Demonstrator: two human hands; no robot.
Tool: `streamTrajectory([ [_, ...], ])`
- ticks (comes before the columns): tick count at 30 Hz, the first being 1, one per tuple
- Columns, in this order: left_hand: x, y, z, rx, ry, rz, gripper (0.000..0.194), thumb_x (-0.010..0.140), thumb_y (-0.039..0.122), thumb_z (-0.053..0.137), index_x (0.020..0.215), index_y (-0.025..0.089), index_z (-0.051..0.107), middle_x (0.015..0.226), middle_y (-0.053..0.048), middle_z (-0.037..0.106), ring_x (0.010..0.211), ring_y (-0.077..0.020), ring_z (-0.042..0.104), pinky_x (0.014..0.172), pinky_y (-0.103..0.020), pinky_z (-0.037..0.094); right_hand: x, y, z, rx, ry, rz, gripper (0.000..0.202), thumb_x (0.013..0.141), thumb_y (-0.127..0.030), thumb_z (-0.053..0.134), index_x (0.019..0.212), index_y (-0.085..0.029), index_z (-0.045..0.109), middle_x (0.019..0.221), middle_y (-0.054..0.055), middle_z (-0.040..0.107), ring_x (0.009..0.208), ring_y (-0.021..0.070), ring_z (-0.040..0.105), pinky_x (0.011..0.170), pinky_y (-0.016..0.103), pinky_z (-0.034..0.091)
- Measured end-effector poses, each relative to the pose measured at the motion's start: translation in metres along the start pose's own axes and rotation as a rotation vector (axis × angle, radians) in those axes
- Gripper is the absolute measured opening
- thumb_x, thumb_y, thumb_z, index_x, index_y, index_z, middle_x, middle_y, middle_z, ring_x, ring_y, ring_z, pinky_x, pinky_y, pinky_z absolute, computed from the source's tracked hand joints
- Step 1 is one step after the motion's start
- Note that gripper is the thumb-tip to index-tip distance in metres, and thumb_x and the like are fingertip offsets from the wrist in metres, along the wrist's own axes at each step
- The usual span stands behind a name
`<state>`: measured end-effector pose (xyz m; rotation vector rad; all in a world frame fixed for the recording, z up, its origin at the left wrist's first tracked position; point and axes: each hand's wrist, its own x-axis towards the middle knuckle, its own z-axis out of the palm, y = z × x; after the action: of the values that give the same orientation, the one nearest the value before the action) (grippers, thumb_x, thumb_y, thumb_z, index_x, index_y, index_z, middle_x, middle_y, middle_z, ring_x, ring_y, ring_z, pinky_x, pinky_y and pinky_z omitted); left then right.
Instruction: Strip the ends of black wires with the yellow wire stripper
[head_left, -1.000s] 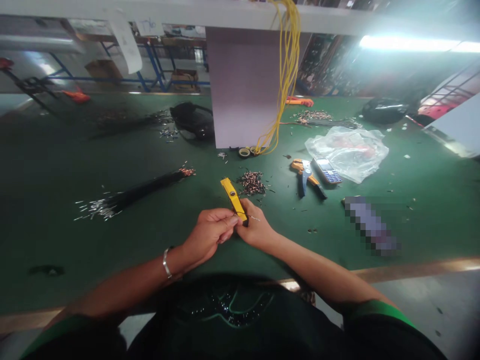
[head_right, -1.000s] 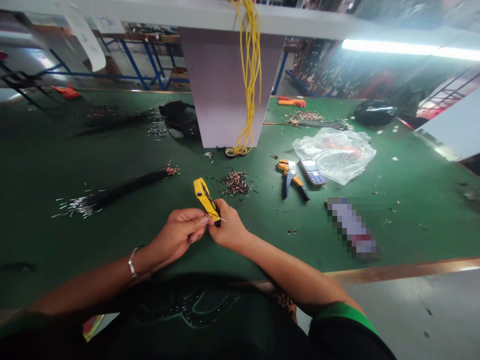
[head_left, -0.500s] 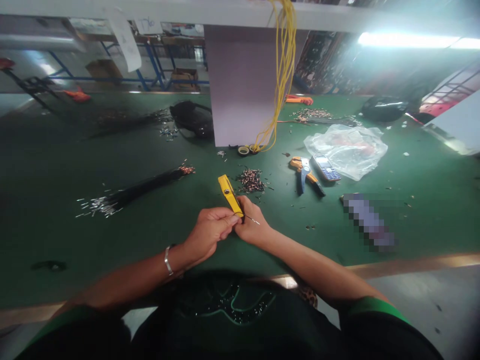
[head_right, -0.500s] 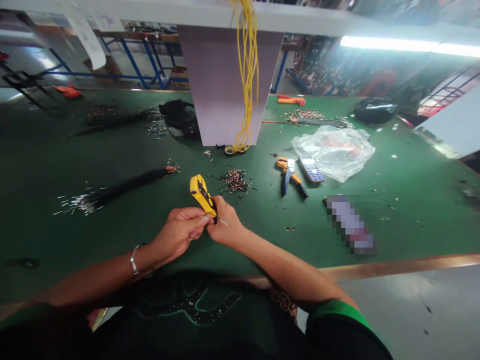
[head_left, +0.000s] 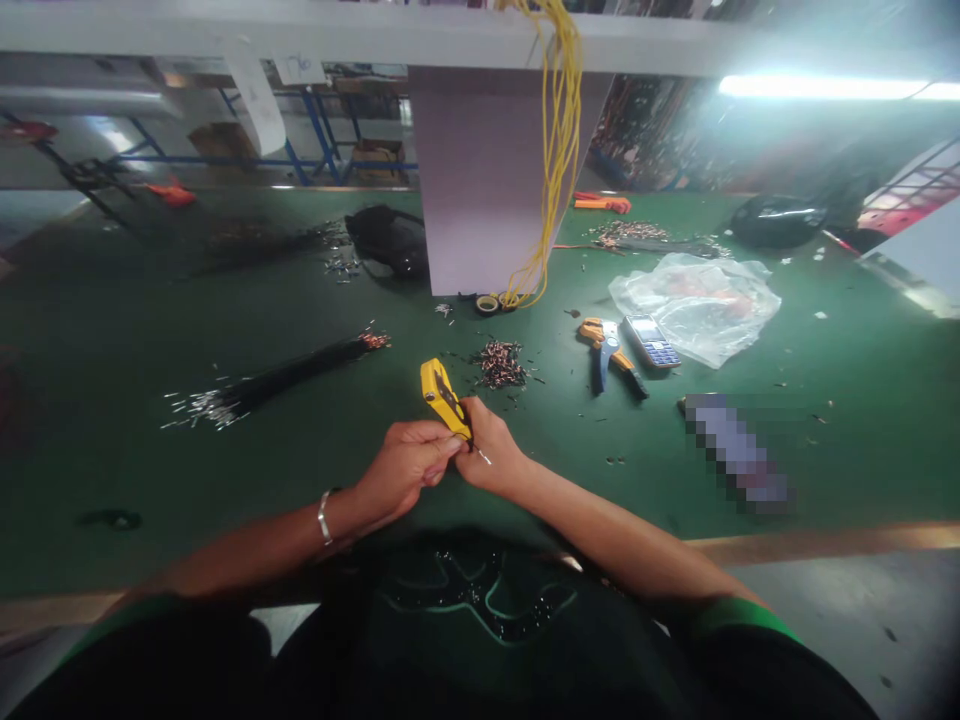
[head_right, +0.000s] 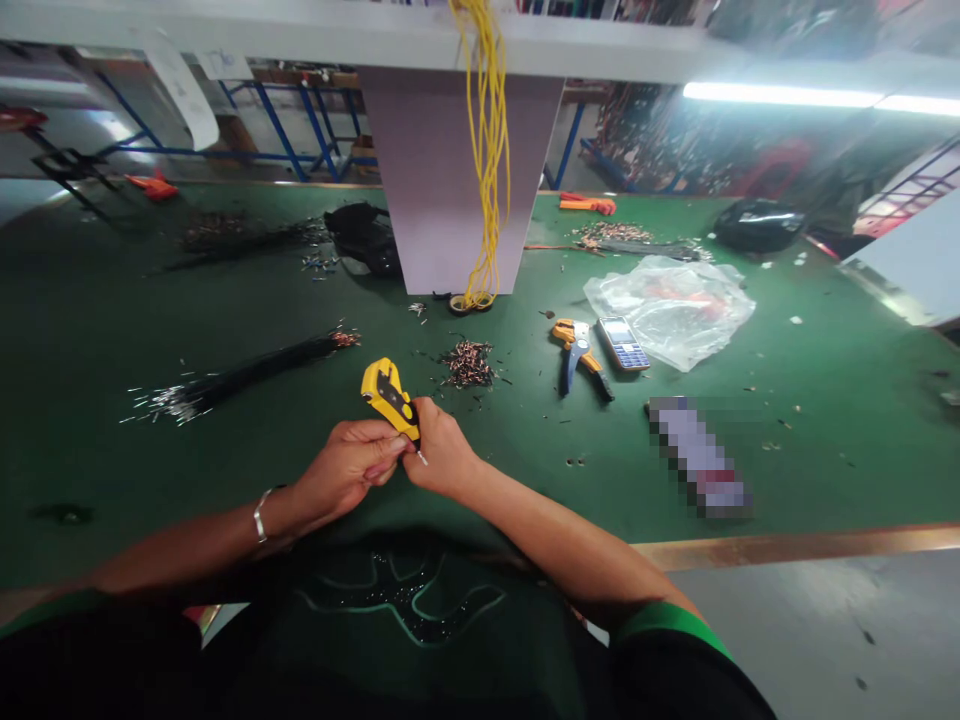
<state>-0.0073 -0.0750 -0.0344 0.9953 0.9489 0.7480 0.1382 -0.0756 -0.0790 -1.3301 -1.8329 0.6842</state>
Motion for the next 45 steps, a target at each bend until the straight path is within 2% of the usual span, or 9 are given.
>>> streamTrajectory([
  [10,-0.004,0.001,0.005,0.018,-0.014,-0.019,0.027,0.066,0.036,0.076,0.058,0.011,0.066,0.036,0.007,0.032,0.036,-0.0033,0.027,0.041,-0.022,0.018,0.006,0.007,-0.002,-0.085,-0.008,0.021,0.033,0.063,-0.016,0.05,0.094,-0.021,0.043,0.079,0.004,0.056,0.068,0.0209,0.053,0.062,0.031,0.042],
  [13,-0.006,0.004,0.005,0.098,-0.069,0.008,0.024,0.071,0.033,0.074,0.069,0.01,0.07,0.04,0.005,0.042,0.04,-0.0046,0.035,0.043,-0.021,0.024,0.014,0.014,-0.012,-0.116,0.058,0.074,0.029,0.065,-0.017,0.048,0.094,-0.019,0.045,0.08,0.006,0.056,0.071,0.022,0.053,0.065,0.034,0.042],
  [17,0.004,0.013,-0.002,-0.081,-0.052,0.013,0.022,0.075,0.032,0.071,0.071,0.011,0.067,0.037,0.009,0.032,0.035,-0.0024,0.025,0.041,-0.02,0.019,0.017,0.018,-0.027,-0.036,0.155,0.07,0.031,0.064,-0.017,0.049,0.094,-0.02,0.047,0.079,0.005,0.056,0.068,0.0197,0.051,0.066,0.033,0.042],
  [21,0.017,0.02,-0.011,-0.198,-0.094,0.001,0.017,0.077,0.027,0.069,0.073,0.012,0.064,0.037,0.01,0.032,0.033,-0.0017,0.021,0.038,-0.019,0.017,0.014,0.017,-0.042,0.205,0.15,0.179,0.022,0.064,-0.021,0.053,0.085,-0.02,0.049,0.074,0.001,0.055,0.065,0.017,0.05,0.064,0.032,0.043],
  [25,0.02,0.024,-0.015,-0.257,-0.1,-0.03,0.013,0.079,0.022,0.066,0.073,0.011,0.063,0.039,0.01,0.032,0.033,-0.0018,0.021,0.037,-0.018,0.018,0.014,0.012,-0.054,0.624,0.007,0.302,0.03,0.061,-0.023,0.059,0.089,-0.019,0.049,0.077,0.0,0.056,0.061,0.0144,0.053,0.059,0.031,0.045],
  [29,0.018,0.028,-0.015,-0.269,-0.111,-0.03,0.012,0.08,0.021,0.065,0.073,0.012,0.064,0.039,0.01,0.031,0.033,-0.0019,0.021,0.037,-0.018,0.017,0.012,0.004,-0.056,0.793,-0.111,0.379,0.031,0.061,-0.025,0.061,0.089,-0.019,0.05,0.074,0.0,0.058,0.057,0.0145,0.055,0.059,0.033,0.046],
  [32,0.011,0.035,-0.014,-0.259,-0.118,-0.009,0.013,0.08,0.022,0.066,0.072,0.012,0.065,0.039,0.009,0.03,0.034,-0.0018,0.02,0.038,-0.019,0.017,0.008,0.0,-0.052,0.646,-0.183,0.412,0.028,0.065,-0.03,0.063,0.087,-0.018,0.052,0.072,0.0,0.057,0.057,0.0143,0.053,0.056,0.031,0.043],
  [38,-0.003,0.059,-0.014,-0.202,-0.063,0.138,0.016,0.076,0.027,0.071,0.068,0.014,0.067,0.037,0.008,0.03,0.035,-0.0022,0.021,0.04,-0.02,0.017,0.0,-0.01,-0.039,0.011,-0.22,0.288,0.031,0.067,-0.029,0.065,0.096,-0.017,0.06,0.077,0.002,0.06,0.064,0.0161,0.052,0.06,0.03,0.039],
  [45,0.002,0.061,-0.018,-0.223,-0.03,0.112,0.012,0.077,0.023,0.069,0.07,0.013,0.067,0.038,0.008,0.032,0.035,-0.0024,0.024,0.038,-0.019,0.019,-0.009,-0.019,-0.024,-0.376,-0.367,-0.034,0.034,0.068,-0.026,0.065,0.1,-0.013,0.063,0.09,0.01,0.064,0.082,0.0235,0.057,0.074,0.034,0.042],
])
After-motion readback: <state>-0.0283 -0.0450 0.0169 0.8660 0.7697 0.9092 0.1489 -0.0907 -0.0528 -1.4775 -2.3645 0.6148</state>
